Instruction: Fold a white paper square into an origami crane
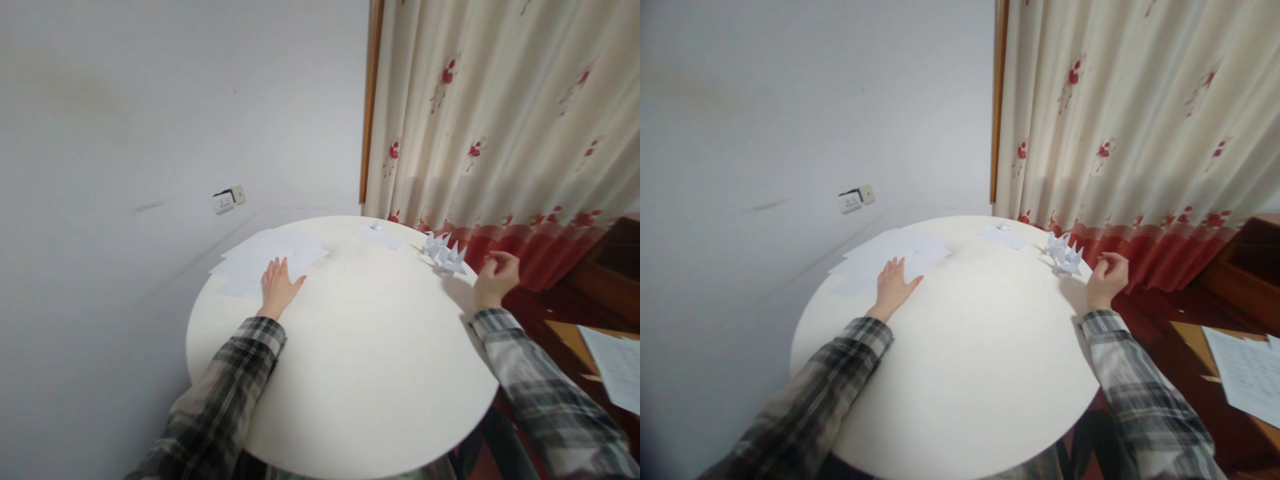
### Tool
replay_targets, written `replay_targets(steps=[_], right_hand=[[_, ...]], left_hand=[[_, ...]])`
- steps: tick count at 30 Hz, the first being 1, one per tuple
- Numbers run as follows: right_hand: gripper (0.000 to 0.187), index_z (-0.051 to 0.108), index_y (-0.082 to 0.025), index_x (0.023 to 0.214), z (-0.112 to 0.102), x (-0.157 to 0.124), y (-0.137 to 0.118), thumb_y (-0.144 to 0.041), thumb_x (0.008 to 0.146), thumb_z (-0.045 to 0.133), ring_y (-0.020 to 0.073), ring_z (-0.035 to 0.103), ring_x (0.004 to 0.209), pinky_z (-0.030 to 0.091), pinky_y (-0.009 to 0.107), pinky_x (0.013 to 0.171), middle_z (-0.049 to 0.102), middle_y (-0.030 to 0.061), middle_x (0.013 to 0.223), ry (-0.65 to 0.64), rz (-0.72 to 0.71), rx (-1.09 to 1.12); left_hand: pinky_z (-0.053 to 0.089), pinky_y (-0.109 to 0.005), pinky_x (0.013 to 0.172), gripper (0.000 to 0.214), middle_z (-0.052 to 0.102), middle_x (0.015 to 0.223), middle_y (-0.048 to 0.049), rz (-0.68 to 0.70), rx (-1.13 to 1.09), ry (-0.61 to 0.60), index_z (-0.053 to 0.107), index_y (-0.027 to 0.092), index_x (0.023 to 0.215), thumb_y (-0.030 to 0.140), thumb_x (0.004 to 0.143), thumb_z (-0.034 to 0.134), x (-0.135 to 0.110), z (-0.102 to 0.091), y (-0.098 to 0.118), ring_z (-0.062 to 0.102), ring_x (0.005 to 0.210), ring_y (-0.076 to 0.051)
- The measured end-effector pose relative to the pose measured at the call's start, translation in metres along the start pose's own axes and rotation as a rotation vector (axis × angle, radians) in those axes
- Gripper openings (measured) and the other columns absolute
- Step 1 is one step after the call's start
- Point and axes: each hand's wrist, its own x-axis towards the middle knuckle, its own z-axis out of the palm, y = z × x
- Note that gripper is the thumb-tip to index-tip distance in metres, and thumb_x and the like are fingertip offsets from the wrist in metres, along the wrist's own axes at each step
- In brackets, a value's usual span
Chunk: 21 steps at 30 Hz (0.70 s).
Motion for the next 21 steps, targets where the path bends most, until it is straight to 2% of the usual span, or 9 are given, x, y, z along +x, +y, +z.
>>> replay_targets(steps=[2, 5, 8, 11, 15, 21], right_hand=[[0.017, 0.055, -0.015, 0.085, -0.002, -0.011, -0.017, -0.018, 0.075, 0.041, 0.0179, 0.053, 0.071, 0.043, 0.032, 0.069, 0.057, 0.0056, 0.079, -0.049, -0.15, 0.011], [0.013, 0.054, -0.015, 0.082, -0.004, -0.032, -0.041, -0.017, 0.073, 0.044, 0.0156, 0.051, 0.062, 0.043, 0.029, 0.061, 0.056, 0.0046, 0.075, -0.288, -0.394, 0.085], [0.015, 0.052, -0.017, 0.087, -0.003, -0.053, -0.061, -0.014, 0.075, 0.043, 0.0146, 0.05, 0.061, 0.042, 0.027, 0.059, 0.057, 0.0033, 0.073, -0.539, -0.546, 0.161], [0.02, 0.05, -0.017, 0.094, 0.002, -0.072, -0.075, -0.013, 0.077, 0.041, 0.0141, 0.052, 0.062, 0.042, 0.025, 0.058, 0.057, 0.0032, 0.075, -0.739, -0.58, 0.224], [0.02, 0.049, -0.018, 0.094, 0.017, -0.092, -0.093, -0.011, 0.078, 0.04, 0.0123, 0.05, 0.059, 0.041, 0.023, 0.058, 0.055, 0.0017, 0.072, -0.956, -0.64, 0.263], [0.021, 0.052, -0.017, 0.092, 0.035, -0.11, -0.118, -0.011, 0.077, 0.04, 0.012, 0.051, 0.06, 0.04, 0.023, 0.06, 0.057, 0.0023, 0.073, -1.024, -0.62, 0.289]], left_hand=[[0.024, -0.047, 0.104, 0.071, 0.031, 0.14, -0.0207, -0.061, 0.034, -0.015, 0.032, 0.006, 0.134, 0.053, 0.082, 0.043, 0.007, 0.003, -0.008, 0.024, 0.131, -0.033], [0.024, -0.045, 0.103, 0.072, 0.031, 0.139, -0.0247, -0.204, 0.098, -0.026, 0.033, 0.0, 0.132, 0.051, 0.082, 0.042, 0.012, 0.002, -0.015, 0.024, 0.131, -0.034], [0.036, -0.04, 0.095, 0.06, 0.048, 0.125, -0.0252, -0.251, 0.116, -0.095, 0.047, -0.002, 0.121, 0.045, 0.083, 0.043, 0.015, -0.001, -0.02, 0.041, 0.12, -0.033], [0.044, -0.036, 0.081, 0.044, 0.063, 0.103, -0.0186, -0.238, 0.106, -0.131, 0.059, 0.005, 0.106, 0.038, 0.084, 0.04, 0.017, -0.007, -0.026, 0.057, 0.101, -0.029], [0.046, -0.035, 0.072, 0.038, 0.066, 0.091, -0.0157, -0.221, 0.109, -0.162, 0.065, 0.011, 0.095, 0.035, 0.083, 0.039, 0.019, -0.012, -0.028, 0.061, 0.09, -0.029], [0.046, -0.033, 0.068, 0.03, 0.067, 0.089, -0.0153, -0.204, 0.12, -0.145, 0.067, 0.012, 0.088, 0.025, 0.08, 0.041, 0.018, -0.017, -0.025, 0.062, 0.088, -0.028]])
